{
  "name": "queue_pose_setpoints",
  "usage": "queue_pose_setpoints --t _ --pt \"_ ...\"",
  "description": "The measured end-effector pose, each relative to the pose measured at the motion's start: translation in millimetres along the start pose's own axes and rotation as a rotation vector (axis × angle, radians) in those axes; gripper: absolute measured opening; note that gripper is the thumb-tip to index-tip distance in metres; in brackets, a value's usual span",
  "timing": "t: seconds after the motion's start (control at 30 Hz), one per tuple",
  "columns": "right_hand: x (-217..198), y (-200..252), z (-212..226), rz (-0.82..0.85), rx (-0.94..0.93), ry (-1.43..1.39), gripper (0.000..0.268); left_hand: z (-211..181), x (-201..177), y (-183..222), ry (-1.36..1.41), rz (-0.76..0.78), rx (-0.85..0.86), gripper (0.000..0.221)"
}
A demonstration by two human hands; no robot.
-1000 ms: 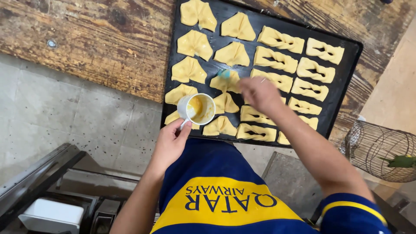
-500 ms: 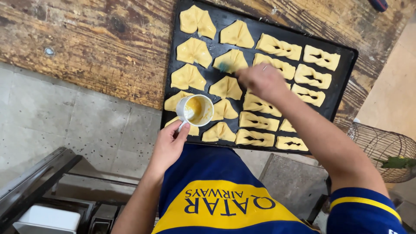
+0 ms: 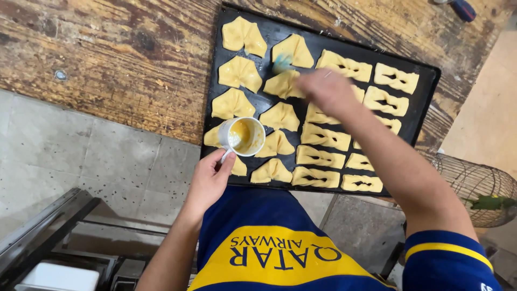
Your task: Brushing egg wash onto shaped dough pieces on a baking tray using a pastry brush.
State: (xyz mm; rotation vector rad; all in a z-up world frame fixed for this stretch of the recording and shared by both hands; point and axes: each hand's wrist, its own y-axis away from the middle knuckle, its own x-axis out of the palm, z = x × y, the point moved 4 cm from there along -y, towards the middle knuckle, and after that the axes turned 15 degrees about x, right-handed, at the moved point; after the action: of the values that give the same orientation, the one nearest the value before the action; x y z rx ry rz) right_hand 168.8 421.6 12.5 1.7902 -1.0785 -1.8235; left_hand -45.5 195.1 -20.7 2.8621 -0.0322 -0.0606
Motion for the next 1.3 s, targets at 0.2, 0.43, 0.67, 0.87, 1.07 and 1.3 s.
queue_pose_setpoints --t 0.2,0.43,0.67,0.87,1.07,1.3 --pt "-1 -56 -28 -1.084 -1.155 0.109 0.010 -2 -1 -4 0.031 0.003 -0.006 0.035" --pt "45 -63 -35 -1.030 -1.238 0.060 0.004 16 0 -2 0.038 -0.075 -0.020 0.034" --pt "45 -56 -32 -1.148 -1.179 0.114 0.011 1 -1 -6 0.046 -0.074 0.009 0.032" --pt "16 -43 -61 -0.967 -0.942 -0.199 0.005 -1 6 -6 0.039 -0.076 0.031 0.033" --pt "76 54 -117 -0.796 -0.945 -0.979 0.025 4 22 -4 -0.013 -0.053 0.042 0.035" --pt "89 119 -73 -0.690 -0.796 -0.679 0.012 -22 53 -12 -0.059 0.032 0.077 0.035"
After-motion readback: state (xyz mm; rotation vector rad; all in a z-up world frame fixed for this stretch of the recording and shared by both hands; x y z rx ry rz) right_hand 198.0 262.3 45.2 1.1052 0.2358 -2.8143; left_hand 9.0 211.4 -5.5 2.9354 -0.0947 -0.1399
